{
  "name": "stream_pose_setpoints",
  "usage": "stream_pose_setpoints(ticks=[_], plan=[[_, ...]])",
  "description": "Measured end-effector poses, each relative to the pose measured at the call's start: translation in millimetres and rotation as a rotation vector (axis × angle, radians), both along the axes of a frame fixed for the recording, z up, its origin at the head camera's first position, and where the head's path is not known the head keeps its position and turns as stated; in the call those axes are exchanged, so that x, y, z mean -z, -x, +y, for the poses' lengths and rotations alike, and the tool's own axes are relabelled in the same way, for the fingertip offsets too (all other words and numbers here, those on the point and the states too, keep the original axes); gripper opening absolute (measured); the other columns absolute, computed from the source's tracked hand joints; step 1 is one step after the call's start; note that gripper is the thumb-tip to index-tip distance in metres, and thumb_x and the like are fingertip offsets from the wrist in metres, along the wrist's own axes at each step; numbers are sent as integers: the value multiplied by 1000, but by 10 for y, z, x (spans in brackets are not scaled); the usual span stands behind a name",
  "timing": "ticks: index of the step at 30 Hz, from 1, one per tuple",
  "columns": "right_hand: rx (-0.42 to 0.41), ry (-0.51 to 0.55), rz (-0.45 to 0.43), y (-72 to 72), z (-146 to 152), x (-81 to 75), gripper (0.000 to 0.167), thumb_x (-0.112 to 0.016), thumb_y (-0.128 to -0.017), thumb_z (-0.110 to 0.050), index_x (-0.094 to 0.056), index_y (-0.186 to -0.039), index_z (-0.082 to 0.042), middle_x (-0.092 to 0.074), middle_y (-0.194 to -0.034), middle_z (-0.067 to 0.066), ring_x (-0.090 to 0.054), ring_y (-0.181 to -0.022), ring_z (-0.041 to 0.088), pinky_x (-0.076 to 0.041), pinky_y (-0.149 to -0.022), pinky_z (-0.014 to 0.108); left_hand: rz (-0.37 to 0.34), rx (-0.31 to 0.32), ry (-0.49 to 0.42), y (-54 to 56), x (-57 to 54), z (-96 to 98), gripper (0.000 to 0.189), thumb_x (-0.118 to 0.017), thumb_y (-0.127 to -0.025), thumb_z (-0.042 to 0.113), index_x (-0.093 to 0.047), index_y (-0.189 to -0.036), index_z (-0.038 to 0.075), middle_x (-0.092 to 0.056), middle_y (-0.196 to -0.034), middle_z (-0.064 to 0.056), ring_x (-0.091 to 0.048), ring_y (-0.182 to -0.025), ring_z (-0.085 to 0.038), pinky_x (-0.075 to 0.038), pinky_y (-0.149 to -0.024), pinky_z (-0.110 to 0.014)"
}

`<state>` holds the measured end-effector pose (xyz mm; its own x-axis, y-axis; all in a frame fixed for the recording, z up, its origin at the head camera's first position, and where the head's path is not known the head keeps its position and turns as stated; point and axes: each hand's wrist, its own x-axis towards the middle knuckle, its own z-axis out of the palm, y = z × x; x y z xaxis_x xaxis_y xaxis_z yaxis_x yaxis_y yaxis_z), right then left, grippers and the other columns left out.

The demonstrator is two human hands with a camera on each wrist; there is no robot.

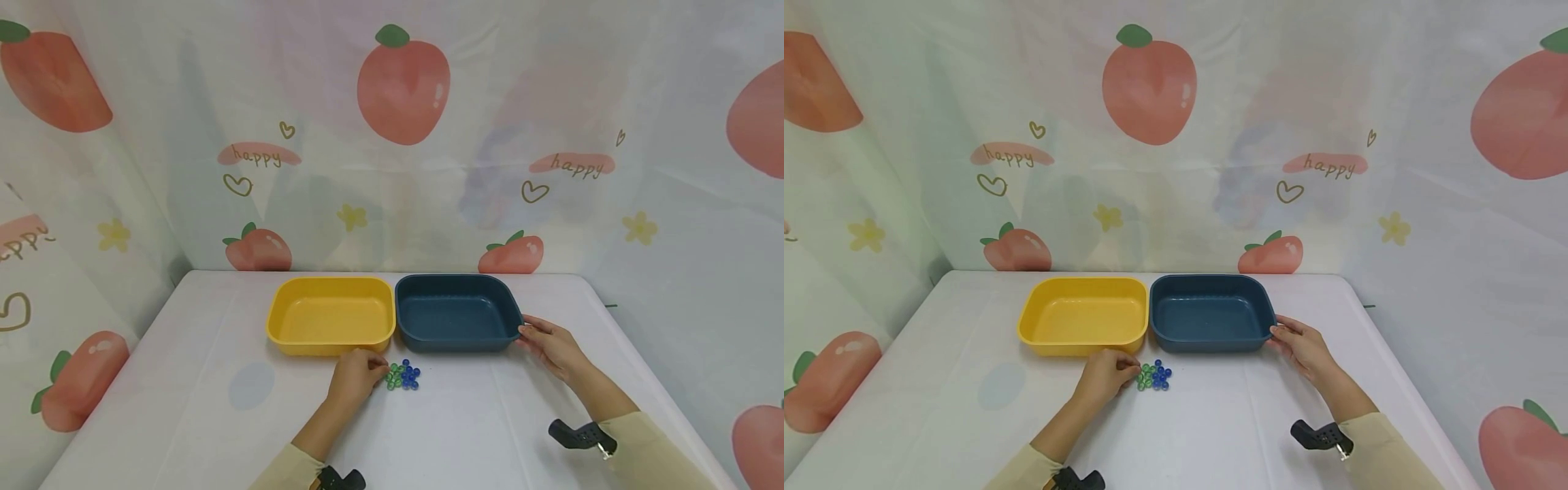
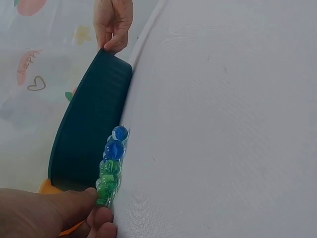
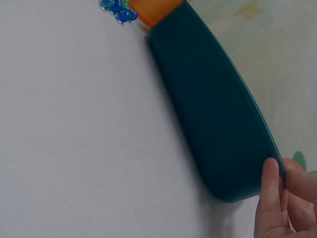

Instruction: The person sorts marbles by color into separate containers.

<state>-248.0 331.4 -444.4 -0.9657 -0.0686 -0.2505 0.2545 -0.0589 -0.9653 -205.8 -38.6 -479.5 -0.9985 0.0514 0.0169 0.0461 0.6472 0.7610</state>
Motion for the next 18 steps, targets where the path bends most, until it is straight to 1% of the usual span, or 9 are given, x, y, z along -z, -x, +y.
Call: stream_pose_setpoints(ticks=[6,9,18], plan=[[-5,-3,-7,-3,0,0,71,-58,-99,-9,-15,-152,11,-64,-100,-7,-67,-91,3,-56,-87,22,-40,-10,-76,4,20,-14,4,-74,-87,12,-76,-86,8,-63,-64,2,-54,-53,-9,-48,-46,-23],[-7,0,-8,-2,3,1,71,-57,-99,-9,-14,-152,11,-64,-100,-7,-67,-91,3,-56,-87,22,-54,-14,-98,8,26,-22,5,-74,-88,12,-75,-87,8,-63,-65,2,-55,-54,-10,-49,-46,-23],[-10,13,-1,-8,-2,-13,71,-58,-99,-9,-14,-152,12,-64,-101,-5,-68,-91,4,-56,-87,22,-79,-18,-123,-2,-1,-30,7,-73,-88,13,-73,-84,8,-62,-65,1,-56,-55,-11,-50,-48,-24]])
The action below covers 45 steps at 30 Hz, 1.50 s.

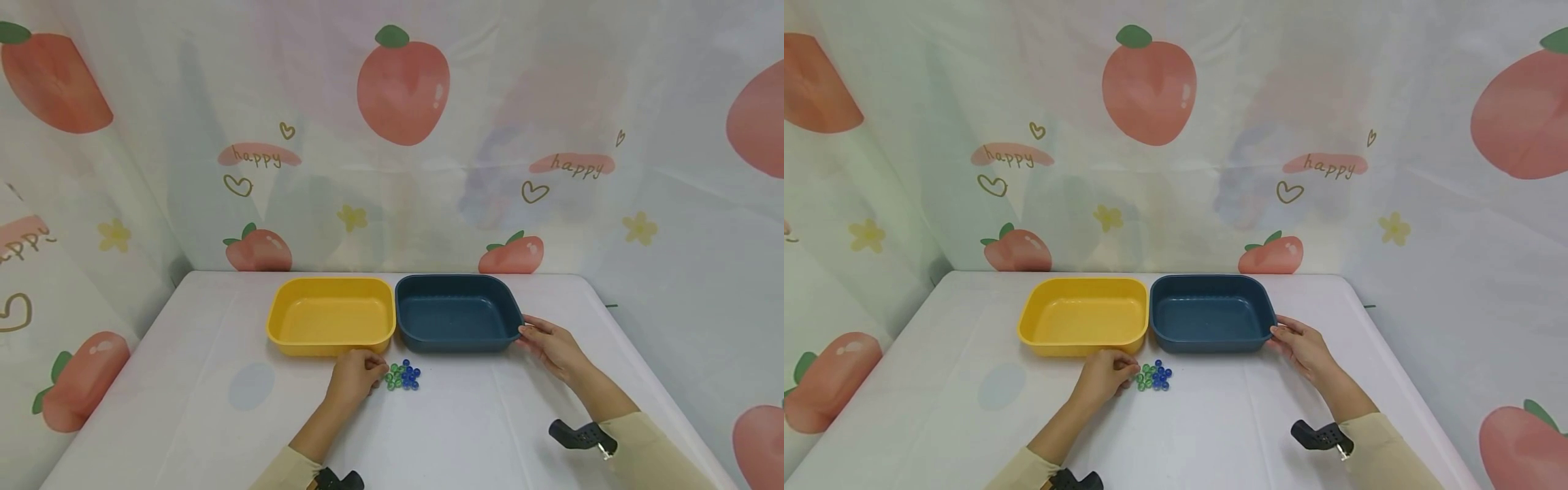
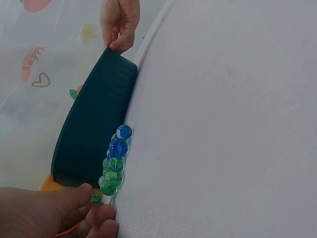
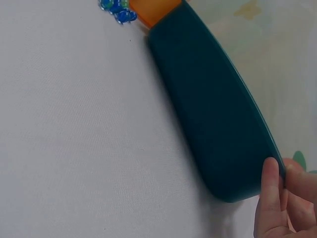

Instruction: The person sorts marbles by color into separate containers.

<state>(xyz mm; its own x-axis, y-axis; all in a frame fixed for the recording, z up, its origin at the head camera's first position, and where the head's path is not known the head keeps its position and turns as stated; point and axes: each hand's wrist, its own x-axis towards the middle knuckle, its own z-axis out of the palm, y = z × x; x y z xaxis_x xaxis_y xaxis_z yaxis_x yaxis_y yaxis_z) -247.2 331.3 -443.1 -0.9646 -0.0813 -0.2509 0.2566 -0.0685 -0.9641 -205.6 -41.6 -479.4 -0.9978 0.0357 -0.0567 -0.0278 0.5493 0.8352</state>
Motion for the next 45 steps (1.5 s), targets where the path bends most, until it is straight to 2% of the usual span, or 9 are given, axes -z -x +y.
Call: stream_pose_setpoints(ticks=[7,20,30,36,45], plan=[[-7,1,-9,-6,-8,-19,70,-56,-100,-8,-13,-152,11,-65,-101,-6,-68,-92,4,-55,-88,23,-28,-10,-34,-11,2,-11,8,-73,-88,14,-73,-86,7,-65,-70,0,-59,-57,-12,-52,-51,-24],[-13,-38,-5,-19,-17,-38,69,-55,-100,-10,-14,-152,10,-64,-101,-7,-67,-91,2,-55,-90,23,-39,-5,-114,-5,-7,-63,8,-74,-88,12,-73,-88,4,-69,-73,-2,-63,-58,-12,-55,-52,-24],[-17,23,-19,5,4,-18,72,-56,-100,-7,-11,-153,10,-67,-99,-8,-68,-92,4,-56,-86,21,-49,3,-165,-6,-29,-77,10,-74,-87,12,-75,-92,3,-71,-77,-5,-65,-60,-14,-57,-54,-27],[-33,37,-10,3,0,-18,74,-56,-100,-7,-8,-153,11,-67,-100,-10,-68,-92,3,-56,-87,22,-56,8,-179,-27,-88,-71,13,-74,-88,15,-76,-94,4,-71,-78,-7,-66,-61,-16,-58,-57,-29],[-24,65,-47,12,-2,-26,69,-50,-102,-5,-6,-154,8,-66,-100,-7,-68,-93,5,-55,-88,23,-93,17,-222,-27,-142,-74,15,-74,-88,16,-76,-96,3,-73,-80,-6,-68,-65,-14,-59,-60,-27]])
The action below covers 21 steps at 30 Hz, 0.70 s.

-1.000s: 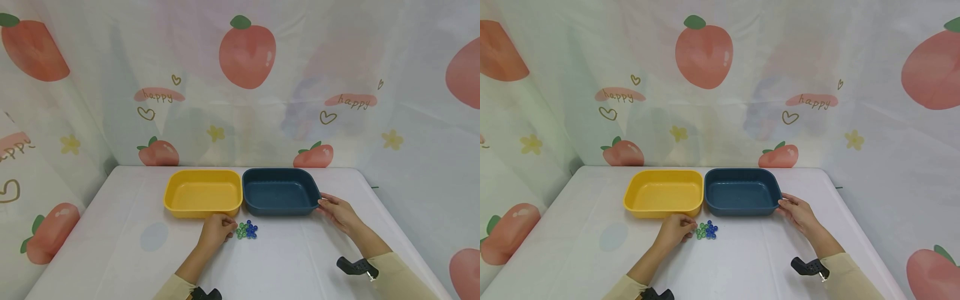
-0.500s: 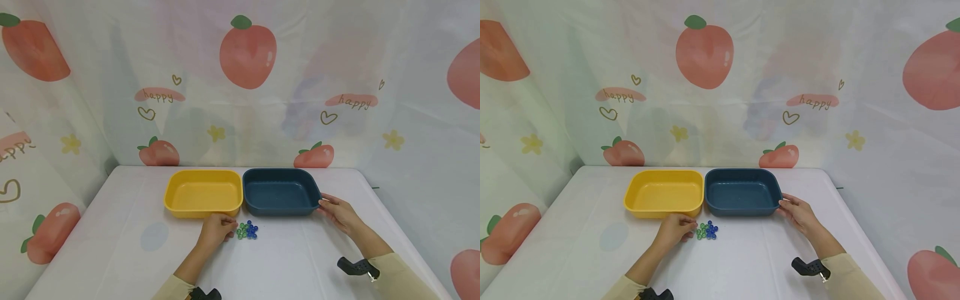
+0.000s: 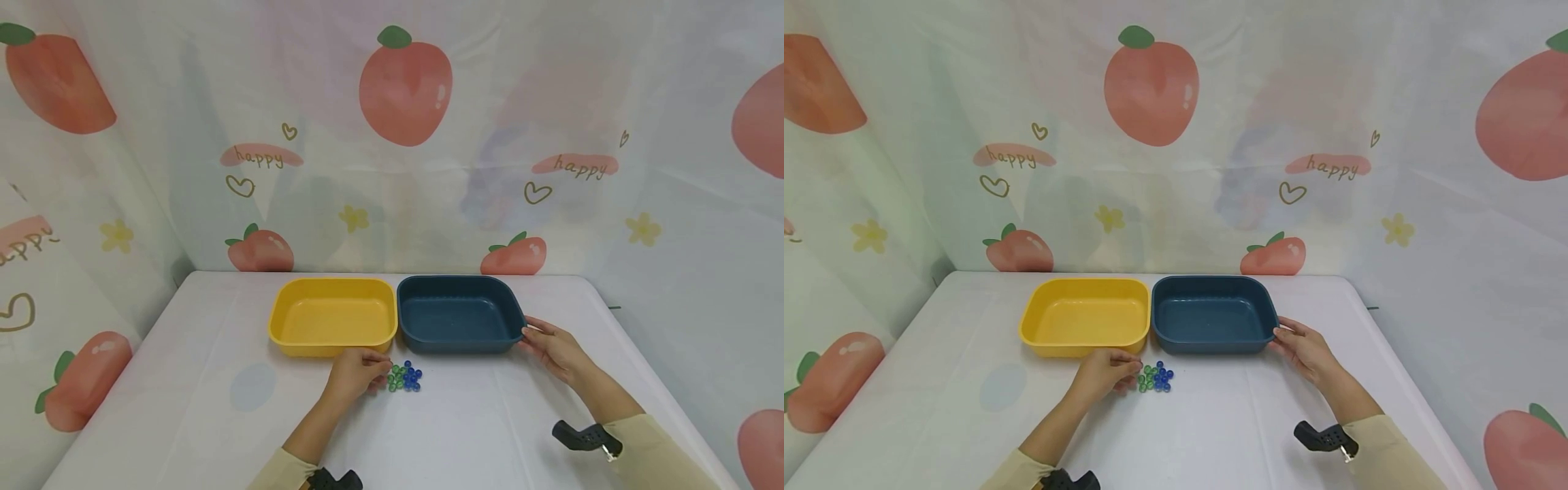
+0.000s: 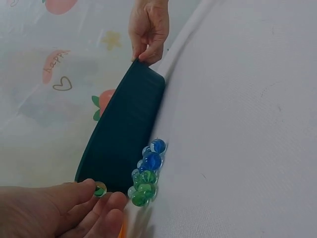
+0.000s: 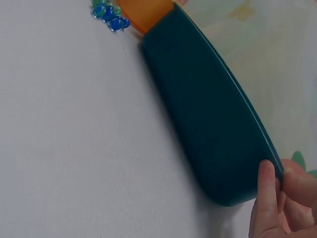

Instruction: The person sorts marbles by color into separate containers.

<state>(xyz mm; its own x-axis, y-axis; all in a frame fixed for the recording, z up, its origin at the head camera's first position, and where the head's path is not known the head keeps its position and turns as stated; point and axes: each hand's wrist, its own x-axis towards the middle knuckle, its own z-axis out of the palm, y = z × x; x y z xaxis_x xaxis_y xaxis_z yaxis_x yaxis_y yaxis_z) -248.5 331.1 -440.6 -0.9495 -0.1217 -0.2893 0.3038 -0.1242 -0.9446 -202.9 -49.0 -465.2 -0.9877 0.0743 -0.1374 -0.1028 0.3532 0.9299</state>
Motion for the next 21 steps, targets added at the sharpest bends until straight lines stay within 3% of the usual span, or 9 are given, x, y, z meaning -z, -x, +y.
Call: stream_pose_setpoints(ticks=[9,15,21], plan=[[-5,23,-33,-7,6,-39,67,-47,-103,-7,-6,-155,6,-68,-100,-8,-68,-94,5,-55,-89,23,-32,1,-63,49,-17,6,16,-75,-87,14,-76,-98,2,-74,-87,-6,-72,-76,-18,-61,-71,-30],[-7,33,-43,2,8,-44,66,-45,-103,-5,-5,-155,5,-67,-100,-6,-68,-94,6,-54,-92,25,-30,22,-53,60,-115,34,15,-76,-86,14,-76,-96,2,-74,-86,-6,-72,-77,-18,-61,-74,-31],[-15,59,-65,15,18,-40,72,-51,-102,-6,-3,-154,7,-67,-100,-5,-68,-94,7,-54,-91,26,-36,36,-46,64,-222,73,15,-76,-86,17,-76,-94,4,-73,-85,-6,-72,-77,-18,-61,-73,-30]])
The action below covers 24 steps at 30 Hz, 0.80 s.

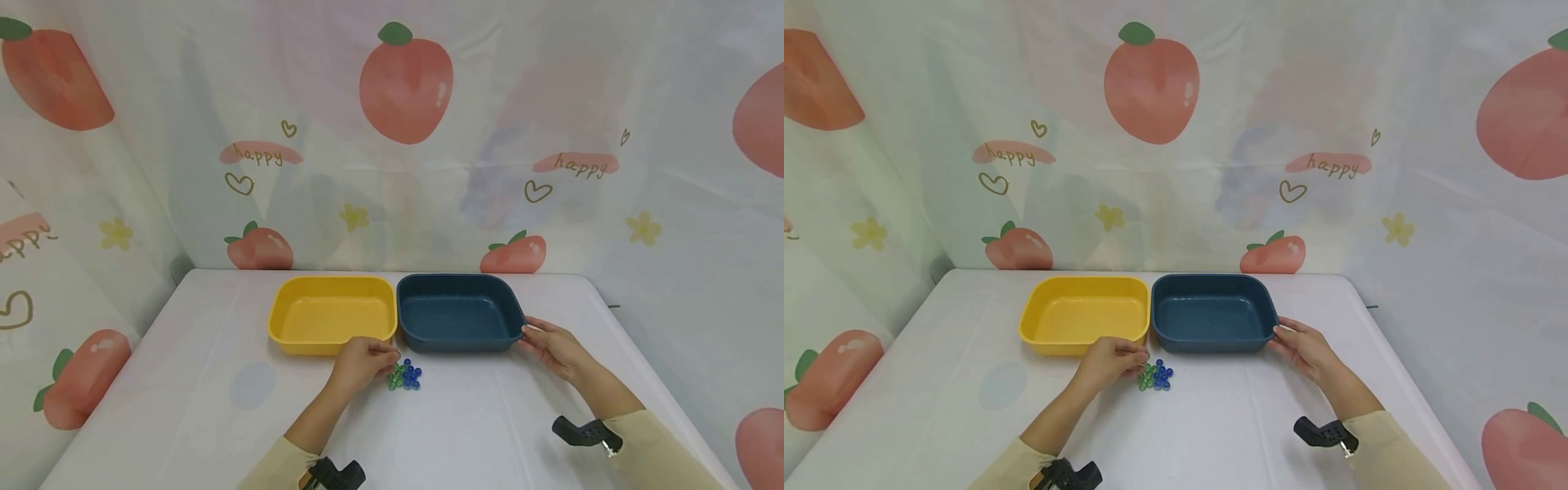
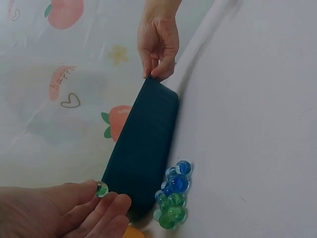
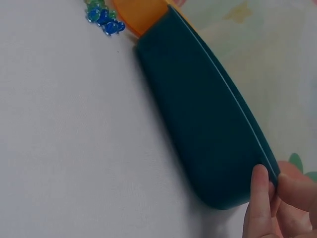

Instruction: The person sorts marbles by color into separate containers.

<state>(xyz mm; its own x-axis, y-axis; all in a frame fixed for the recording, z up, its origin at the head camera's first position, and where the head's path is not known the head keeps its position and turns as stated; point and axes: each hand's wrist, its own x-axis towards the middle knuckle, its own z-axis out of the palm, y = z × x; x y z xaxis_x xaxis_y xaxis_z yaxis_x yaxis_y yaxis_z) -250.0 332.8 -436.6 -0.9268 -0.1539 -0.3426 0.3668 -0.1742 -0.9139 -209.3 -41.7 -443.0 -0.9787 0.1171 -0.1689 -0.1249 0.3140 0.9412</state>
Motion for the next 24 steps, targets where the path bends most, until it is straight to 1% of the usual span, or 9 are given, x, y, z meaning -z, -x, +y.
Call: stream_pose_setpoints(ticks=[3,7,13,18,24], plan=[[-6,19,-20,16,5,-12,74,-52,-101,-5,-2,-154,8,-67,-100,-3,-67,-94,8,-56,-89,26,-6,1,-5,21,-29,8,15,-75,-87,16,-76,-96,4,-74,-85,-7,-72,-76,-18,-60,-73,-29],[-29,26,-48,37,24,-41,73,-51,-101,-3,-3,-153,10,-68,-99,-1,-68,-93,9,-57,-87,26,-9,0,-12,55,-38,3,17,-75,-88,16,-76,-98,3,-74,-85,-7,-72,-74,-17,-60,-71,-28],[-56,-10,-101,68,61,-96,71,-50,-102,-5,-2,-153,9,-68,-100,0,-68,-92,11,-56,-90,28,-12,0,-16,90,-59,1,16,-74,-89,18,-76,-97,4,-74,-83,-5,-72,-74,-16,-60,-71,-27],[-82,-54,-101,72,72,-116,69,-48,-102,-3,-2,-152,12,-67,-101,1,-68,-93,12,-55,-91,30,-19,-1,-22,117,-106,15,17,-74,-89,20,-76,-98,5,-74,-84,-4,-72,-76,-16,-60,-71,-26],[-84,-44,-114,68,69,-144,71,-49,-102,-3,-1,-151,13,-66,-99,4,-69,-91,13,-57,-89,30,-20,-4,-35,182,-168,27,20,-73,-89,22,-76,-100,5,-75,-84,-5,-73,-78,-16,-60,-73,-26]])
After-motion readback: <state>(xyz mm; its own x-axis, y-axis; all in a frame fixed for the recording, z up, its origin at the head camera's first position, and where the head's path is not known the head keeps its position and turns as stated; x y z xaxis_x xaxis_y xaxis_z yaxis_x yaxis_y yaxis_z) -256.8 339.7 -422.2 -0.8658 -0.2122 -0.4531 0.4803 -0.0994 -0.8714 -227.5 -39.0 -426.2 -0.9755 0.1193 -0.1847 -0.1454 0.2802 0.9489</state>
